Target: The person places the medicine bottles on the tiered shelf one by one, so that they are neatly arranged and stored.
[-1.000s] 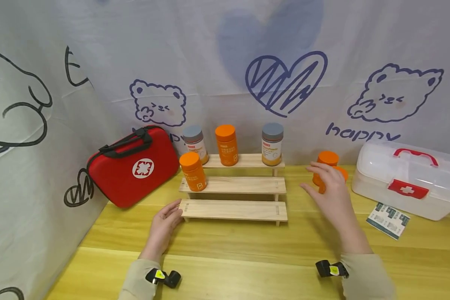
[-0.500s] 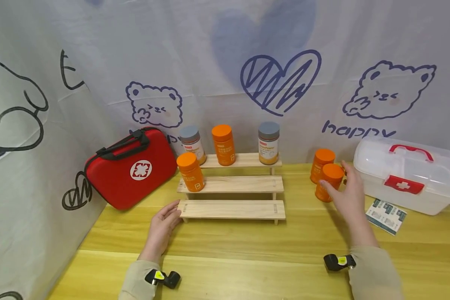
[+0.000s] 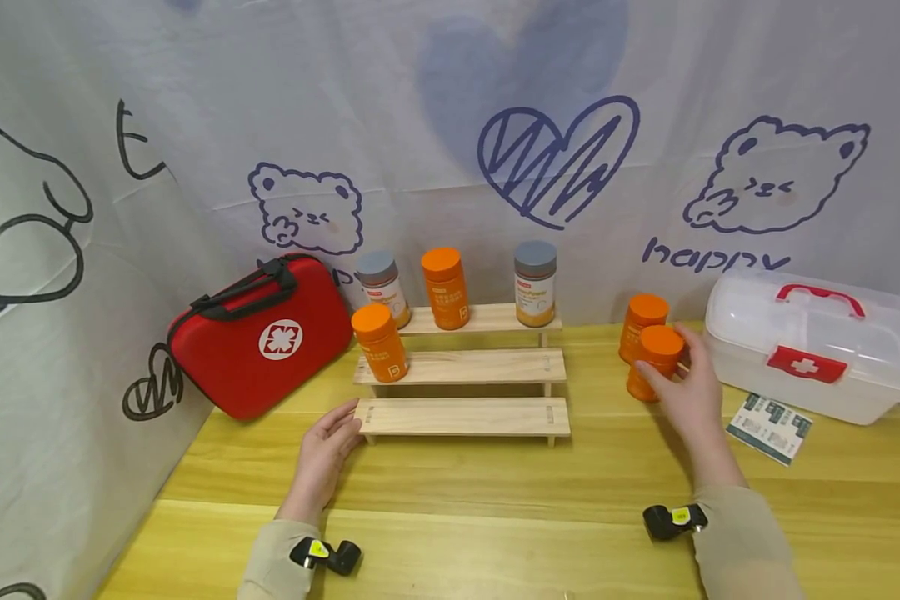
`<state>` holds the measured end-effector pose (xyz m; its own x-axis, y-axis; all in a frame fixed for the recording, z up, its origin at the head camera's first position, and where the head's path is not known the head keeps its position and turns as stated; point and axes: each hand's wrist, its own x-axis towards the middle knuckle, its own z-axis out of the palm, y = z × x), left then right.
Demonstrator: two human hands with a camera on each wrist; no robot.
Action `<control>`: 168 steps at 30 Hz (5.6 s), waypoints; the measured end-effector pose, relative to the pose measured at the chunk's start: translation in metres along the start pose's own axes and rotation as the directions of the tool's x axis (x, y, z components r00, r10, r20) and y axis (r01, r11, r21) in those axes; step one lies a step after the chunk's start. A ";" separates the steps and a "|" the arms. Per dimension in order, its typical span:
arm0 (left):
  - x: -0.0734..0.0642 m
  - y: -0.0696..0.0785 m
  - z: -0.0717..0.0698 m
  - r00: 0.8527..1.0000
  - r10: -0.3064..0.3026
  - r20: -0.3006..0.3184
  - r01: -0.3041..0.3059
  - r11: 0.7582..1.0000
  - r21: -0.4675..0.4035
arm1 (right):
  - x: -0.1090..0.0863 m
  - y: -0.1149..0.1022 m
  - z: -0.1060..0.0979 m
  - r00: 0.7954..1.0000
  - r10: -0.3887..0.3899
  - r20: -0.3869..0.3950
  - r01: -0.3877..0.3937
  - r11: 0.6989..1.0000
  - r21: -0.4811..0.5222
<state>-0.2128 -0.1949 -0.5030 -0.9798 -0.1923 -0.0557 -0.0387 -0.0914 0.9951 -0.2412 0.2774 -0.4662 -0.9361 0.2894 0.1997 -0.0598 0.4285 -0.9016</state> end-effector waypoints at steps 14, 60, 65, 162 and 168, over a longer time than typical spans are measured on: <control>0.002 -0.002 0.002 1.000 -0.002 0.000 0.002 1.000 -0.009 | -0.003 -0.012 -0.001 0.998 0.033 0.057 -0.031 0.998 -0.051; -0.001 0.000 -0.001 1.000 0.015 -0.010 -0.015 1.000 -0.013 | -0.021 -0.145 0.155 0.888 -0.397 0.230 0.319 0.895 0.313; -0.001 0.001 -0.001 1.000 0.003 -0.013 -0.003 1.000 -0.010 | -0.020 -0.144 0.168 0.889 -0.405 0.213 0.346 0.900 0.266; 0.001 0.001 -0.002 1.000 0.010 0.000 -0.010 1.000 -0.023 | 0.031 -0.020 0.026 0.995 -0.087 0.038 0.093 0.980 -0.174; -0.001 0.002 -0.001 1.000 0.009 0.006 -0.009 1.000 -0.019 | 0.021 -0.035 0.026 0.995 -0.096 0.033 0.100 0.980 -0.172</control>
<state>-0.2119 -0.1962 -0.5007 -0.9812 -0.1875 -0.0461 -0.0260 -0.1082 0.9938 -0.2674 0.2465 -0.4407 -0.9371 0.2185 0.2721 -0.0926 0.5961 -0.7975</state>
